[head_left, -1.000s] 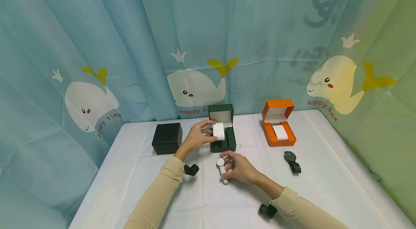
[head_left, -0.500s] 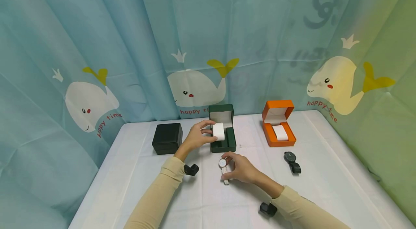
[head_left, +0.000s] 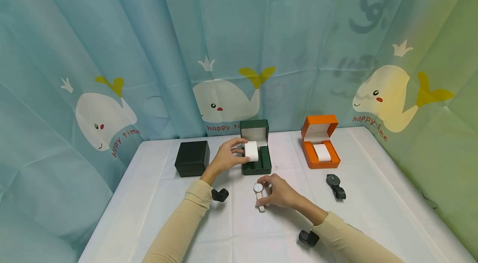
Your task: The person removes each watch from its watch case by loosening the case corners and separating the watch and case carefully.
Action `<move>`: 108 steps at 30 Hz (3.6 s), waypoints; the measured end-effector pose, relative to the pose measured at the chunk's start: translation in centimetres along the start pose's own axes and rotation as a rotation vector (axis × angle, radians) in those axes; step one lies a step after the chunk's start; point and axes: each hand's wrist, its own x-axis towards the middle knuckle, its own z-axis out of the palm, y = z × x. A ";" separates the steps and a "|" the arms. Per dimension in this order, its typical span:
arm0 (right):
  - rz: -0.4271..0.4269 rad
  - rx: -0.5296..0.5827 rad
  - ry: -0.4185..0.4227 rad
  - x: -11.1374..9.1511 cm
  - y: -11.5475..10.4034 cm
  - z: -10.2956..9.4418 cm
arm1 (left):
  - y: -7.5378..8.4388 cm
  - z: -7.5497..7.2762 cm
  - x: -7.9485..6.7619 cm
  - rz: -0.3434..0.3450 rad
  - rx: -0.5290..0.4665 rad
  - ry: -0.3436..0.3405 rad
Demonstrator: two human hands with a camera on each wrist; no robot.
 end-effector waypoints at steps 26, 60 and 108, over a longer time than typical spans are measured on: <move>-0.051 -0.010 -0.048 0.3 0.4 -0.5 | 3.9 0.0 -1.3 0.001 0.013 -0.019; -0.020 0.117 -0.163 0.4 0.2 -2.6 | 0.6 0.2 0.6 -0.032 0.089 0.003; -0.100 0.103 -0.027 -1.1 2.0 -4.1 | 2.3 1.3 2.1 0.069 0.724 -0.105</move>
